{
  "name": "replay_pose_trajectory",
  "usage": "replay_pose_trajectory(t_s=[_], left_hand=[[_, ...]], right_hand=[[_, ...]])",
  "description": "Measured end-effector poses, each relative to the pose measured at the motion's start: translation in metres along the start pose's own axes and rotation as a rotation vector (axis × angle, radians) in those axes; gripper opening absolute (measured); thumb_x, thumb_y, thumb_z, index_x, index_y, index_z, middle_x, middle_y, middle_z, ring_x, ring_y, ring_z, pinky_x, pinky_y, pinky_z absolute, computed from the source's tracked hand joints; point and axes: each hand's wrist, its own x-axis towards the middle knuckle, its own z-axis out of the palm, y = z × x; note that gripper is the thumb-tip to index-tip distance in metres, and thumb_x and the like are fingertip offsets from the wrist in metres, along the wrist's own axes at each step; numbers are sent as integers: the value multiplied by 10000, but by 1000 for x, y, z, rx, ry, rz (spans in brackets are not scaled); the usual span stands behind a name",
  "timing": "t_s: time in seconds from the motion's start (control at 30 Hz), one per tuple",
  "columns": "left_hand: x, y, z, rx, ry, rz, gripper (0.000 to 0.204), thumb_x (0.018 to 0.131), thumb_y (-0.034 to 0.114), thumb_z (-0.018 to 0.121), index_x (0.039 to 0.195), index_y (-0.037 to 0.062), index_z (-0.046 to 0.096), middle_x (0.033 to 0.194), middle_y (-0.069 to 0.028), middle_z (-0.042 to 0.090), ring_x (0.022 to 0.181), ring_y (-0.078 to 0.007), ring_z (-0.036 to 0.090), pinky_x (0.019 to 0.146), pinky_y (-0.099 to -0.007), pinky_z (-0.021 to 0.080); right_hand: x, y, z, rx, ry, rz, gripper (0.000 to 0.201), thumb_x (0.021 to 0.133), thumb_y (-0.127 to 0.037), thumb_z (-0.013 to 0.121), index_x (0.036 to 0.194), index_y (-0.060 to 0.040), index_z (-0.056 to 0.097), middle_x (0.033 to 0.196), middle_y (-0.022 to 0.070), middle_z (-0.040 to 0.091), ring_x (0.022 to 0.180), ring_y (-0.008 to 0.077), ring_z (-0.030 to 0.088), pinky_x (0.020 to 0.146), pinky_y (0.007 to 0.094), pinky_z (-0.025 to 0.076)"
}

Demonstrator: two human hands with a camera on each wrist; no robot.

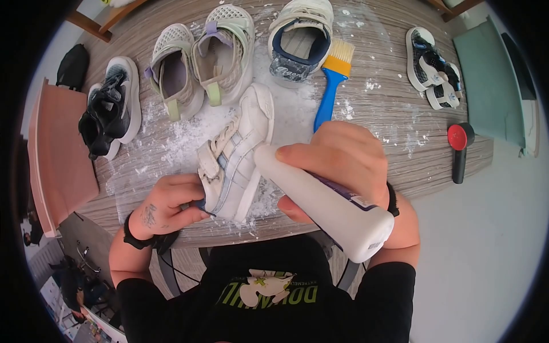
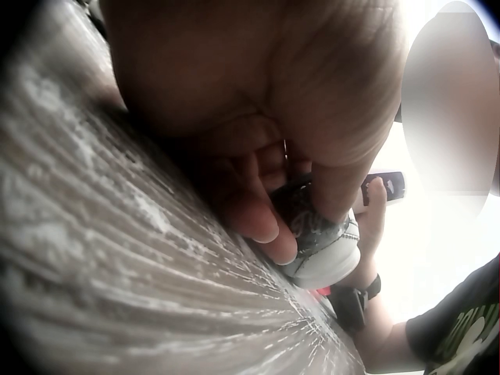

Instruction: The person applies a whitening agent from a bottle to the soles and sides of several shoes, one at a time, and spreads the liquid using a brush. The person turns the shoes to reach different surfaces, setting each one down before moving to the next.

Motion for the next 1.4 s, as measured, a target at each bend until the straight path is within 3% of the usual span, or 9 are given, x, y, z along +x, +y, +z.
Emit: replay_pose_trajectory(t_s=[0.23, 0.4, 0.6, 0.83, 0.93, 1.1, 1.37, 1.4], left_hand=[[0, 1, 0, 1, 2, 2, 252, 795, 21, 746, 1008, -26, 621, 1005, -147, 643, 797, -308, 649, 641, -331, 521], [-1, 0, 0, -4, -1, -7, 253, 795, 15, 743, 1010, -26, 617, 1007, -146, 641, 796, -302, 647, 641, -329, 523], [0, 3, -1, -10, -13, -28, 248, 797, 8, 740, 1010, -28, 618, 1011, -145, 642, 782, -290, 643, 621, -318, 516], [0, -3, 2, -1, 23, 45, 244, 803, 20, 738, 1013, -27, 622, 1030, -143, 649, 771, -286, 645, 616, -317, 514], [-1, -2, 1, -4, 13, 21, 242, 808, 28, 737, 1014, -26, 622, 1030, -146, 650, 780, -291, 648, 619, -321, 517], [-1, -3, 1, -9, 18, 29, 243, 807, 29, 736, 1016, -24, 624, 1025, -146, 649, 787, -295, 649, 622, -323, 519], [0, 1, -1, 8, 5, 10, 262, 792, 32, 747, 1019, -23, 628, 1007, -155, 647, 843, -338, 651, 700, -354, 525], [0, 1, -1, 14, 4, 14, 262, 791, 33, 748, 1018, -23, 629, 1006, -158, 647, 854, -349, 649, 715, -361, 525]], right_hand=[[-4, 4, 2, -17, 76, -30, 453, 836, -515, 747, 1008, -105, 660, 692, 61, 655, 580, 221, 618, 552, 325, 466], [5, 3, -1, 3, 4, -94, 392, 722, -240, 844, 1010, -31, 681, 712, 69, 639, 560, 227, 559, 524, 325, 401], [5, 8, 2, 54, 23, -129, 376, 706, -203, 833, 1008, -38, 683, 717, 59, 637, 573, 232, 567, 534, 336, 407], [0, 3, 2, -23, -6, -59, 456, 816, -517, 755, 972, -101, 651, 650, 64, 635, 539, 228, 582, 517, 336, 444], [-3, 2, 2, -19, 2, -74, 452, 816, -526, 754, 942, -105, 650, 639, 54, 623, 525, 220, 560, 509, 333, 425], [1, 4, 4, 128, -15, -156, 381, 702, -278, 835, 955, -31, 693, 648, 56, 605, 508, 222, 529, 496, 338, 374], [0, 3, 9, 111, -22, -169, 373, 692, -253, 842, 962, -38, 699, 671, 46, 597, 541, 226, 537, 512, 343, 383], [-1, 4, 10, 110, -36, -200, 387, 734, -327, 820, 951, -36, 685, 664, 51, 605, 528, 226, 540, 504, 347, 391]])
